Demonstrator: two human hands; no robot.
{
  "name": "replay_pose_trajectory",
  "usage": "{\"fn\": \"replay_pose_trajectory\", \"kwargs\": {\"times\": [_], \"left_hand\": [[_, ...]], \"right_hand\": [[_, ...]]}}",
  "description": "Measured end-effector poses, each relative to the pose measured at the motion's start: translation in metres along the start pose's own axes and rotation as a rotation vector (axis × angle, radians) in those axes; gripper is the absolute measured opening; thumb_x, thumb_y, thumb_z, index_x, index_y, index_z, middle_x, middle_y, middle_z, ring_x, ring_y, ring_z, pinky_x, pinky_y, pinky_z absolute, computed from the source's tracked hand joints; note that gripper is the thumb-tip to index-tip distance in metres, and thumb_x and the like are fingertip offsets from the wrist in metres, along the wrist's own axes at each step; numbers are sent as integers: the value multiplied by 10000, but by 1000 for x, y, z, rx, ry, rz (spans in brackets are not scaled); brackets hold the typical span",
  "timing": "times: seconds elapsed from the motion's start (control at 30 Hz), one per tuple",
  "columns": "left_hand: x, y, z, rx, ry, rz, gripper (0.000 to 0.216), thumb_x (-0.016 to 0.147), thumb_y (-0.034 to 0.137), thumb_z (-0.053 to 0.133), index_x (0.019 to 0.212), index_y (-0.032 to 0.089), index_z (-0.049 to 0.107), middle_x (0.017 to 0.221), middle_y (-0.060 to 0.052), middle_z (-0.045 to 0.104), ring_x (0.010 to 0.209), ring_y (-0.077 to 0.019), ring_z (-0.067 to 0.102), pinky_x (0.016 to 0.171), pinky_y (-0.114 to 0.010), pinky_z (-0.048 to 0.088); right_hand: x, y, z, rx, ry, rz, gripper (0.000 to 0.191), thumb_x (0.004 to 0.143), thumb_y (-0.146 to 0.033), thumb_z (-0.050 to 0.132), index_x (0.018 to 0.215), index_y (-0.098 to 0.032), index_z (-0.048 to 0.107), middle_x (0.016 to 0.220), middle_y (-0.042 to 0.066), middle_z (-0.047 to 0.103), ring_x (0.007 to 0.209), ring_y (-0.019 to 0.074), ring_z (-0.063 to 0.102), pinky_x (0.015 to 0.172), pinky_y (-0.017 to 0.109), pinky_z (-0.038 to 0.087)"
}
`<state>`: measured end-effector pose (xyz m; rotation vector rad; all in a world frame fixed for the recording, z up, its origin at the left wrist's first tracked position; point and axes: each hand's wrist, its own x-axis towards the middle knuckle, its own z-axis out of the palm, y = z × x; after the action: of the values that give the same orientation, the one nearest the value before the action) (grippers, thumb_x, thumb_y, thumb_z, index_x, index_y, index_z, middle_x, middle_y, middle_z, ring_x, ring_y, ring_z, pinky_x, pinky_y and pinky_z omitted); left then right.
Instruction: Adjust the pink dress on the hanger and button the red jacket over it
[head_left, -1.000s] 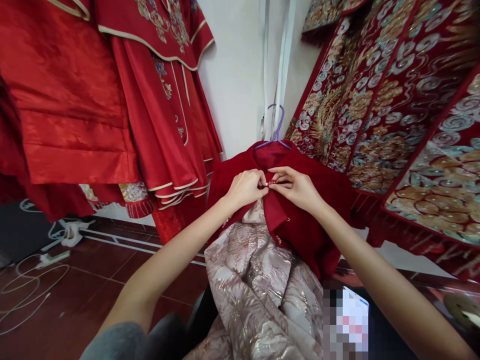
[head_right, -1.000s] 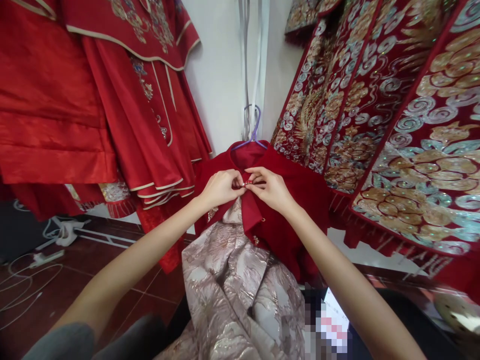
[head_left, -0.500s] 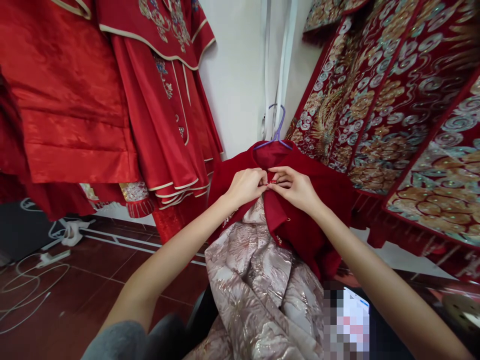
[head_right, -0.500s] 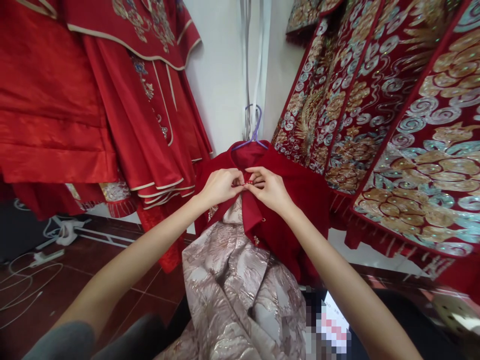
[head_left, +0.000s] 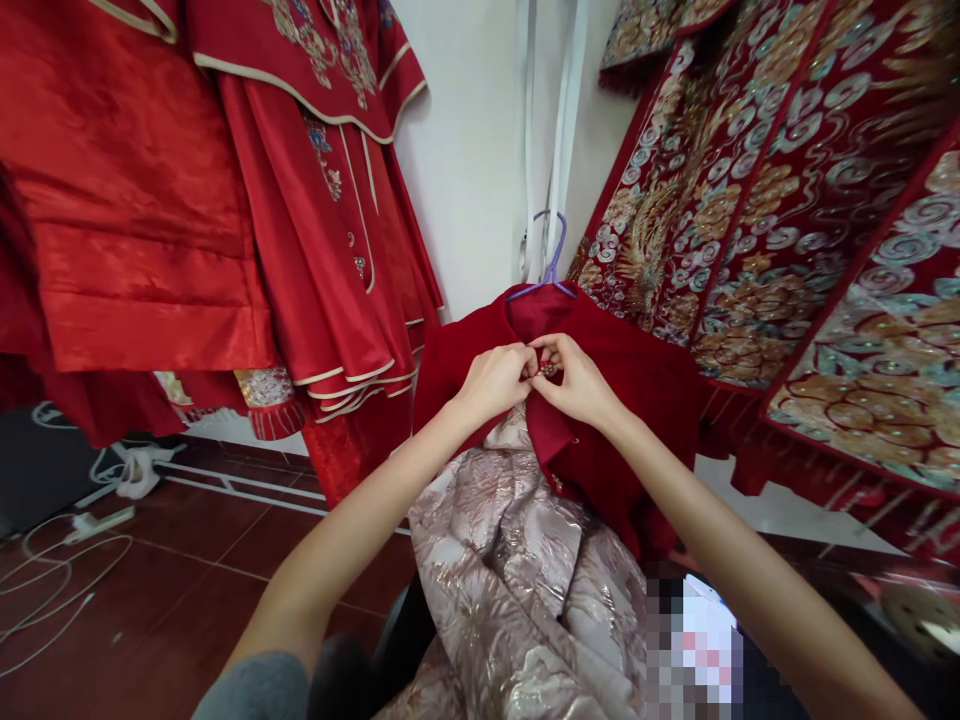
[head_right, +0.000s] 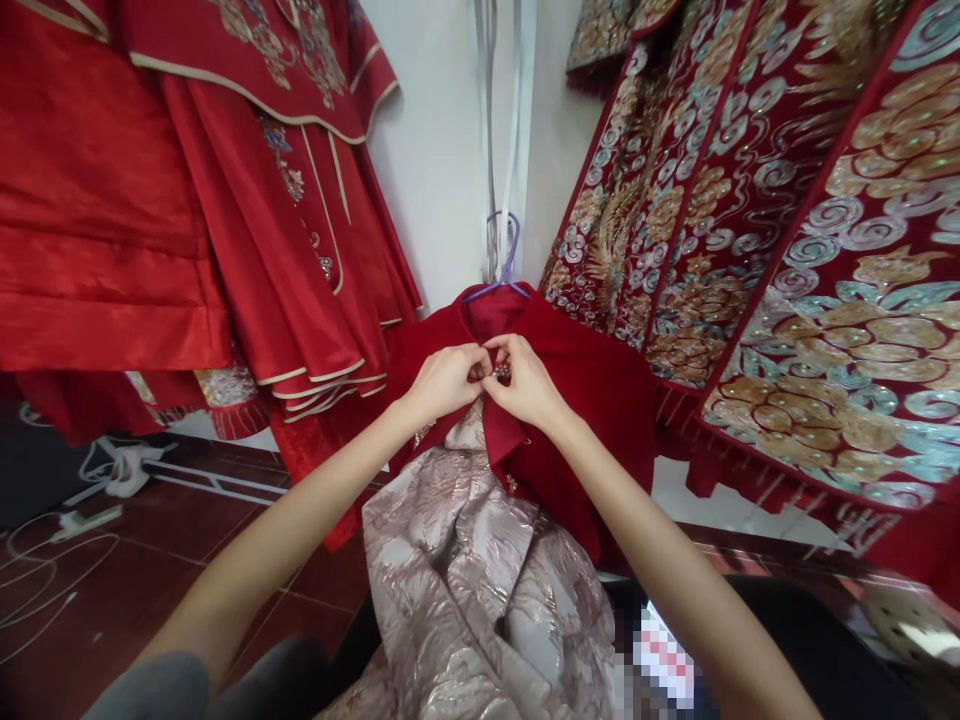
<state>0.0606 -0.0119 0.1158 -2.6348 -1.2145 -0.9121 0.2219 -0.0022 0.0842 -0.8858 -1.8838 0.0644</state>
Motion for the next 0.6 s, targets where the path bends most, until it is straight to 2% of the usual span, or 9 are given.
{"fn": "replay_pose_trajectory", "kwargs": {"times": [0.07,0.17,0.27,0.3,0.37,0.47,0.6], "left_hand": [[-10,0,8,-103,23,-81,169,736,170,595,902,179,627,914,-51,657,820,-183,613,748,-305,479],[-33,-1,22,-396,60,-153,385,732,280,675,1080,148,577,1035,-93,647,900,-181,622,806,-324,506],[-58,-1,37,-637,94,-215,461,798,390,629,1180,151,534,1188,-136,600,1072,-196,587,874,-343,506],[-65,0,41,-683,86,-233,451,829,419,588,1196,162,535,1238,-138,580,1132,-201,562,907,-352,496],[-73,3,48,-748,59,-270,445,879,462,498,1234,195,531,1323,-117,540,1225,-202,507,994,-372,446],[-75,8,57,-823,20,-339,483,910,507,408,1304,242,493,1404,-68,486,1306,-186,438,1111,-376,321],[-71,13,61,-897,-3,-400,531,915,555,338,1326,251,482,1449,-38,434,1341,-181,396,1089,-341,355]], "right_hand": [[-12,-3,4,62,64,21,398,742,-203,591,1128,-181,499,1087,95,510,960,201,570,861,373,512],[-48,-14,8,208,115,144,422,795,-293,597,1173,-201,432,1183,110,471,941,180,595,841,358,531],[-91,-24,6,206,96,332,494,767,-359,654,1171,-209,412,1044,86,549,755,162,607,666,324,552],[-103,-27,4,205,72,378,473,767,-365,653,1151,-214,420,946,62,578,686,158,594,596,308,537],[-120,-30,0,245,24,438,354,790,-360,622,1074,-219,464,802,26,586,637,158,583,552,294,515],[-125,-29,-5,329,41,462,271,802,-359,609,1008,-221,499,811,37,604,695,168,607,582,297,528],[-115,-22,4,340,101,497,473,731,-401,692,1107,-225,467,1052,101,598,812,201,634,569,306,554]]}}
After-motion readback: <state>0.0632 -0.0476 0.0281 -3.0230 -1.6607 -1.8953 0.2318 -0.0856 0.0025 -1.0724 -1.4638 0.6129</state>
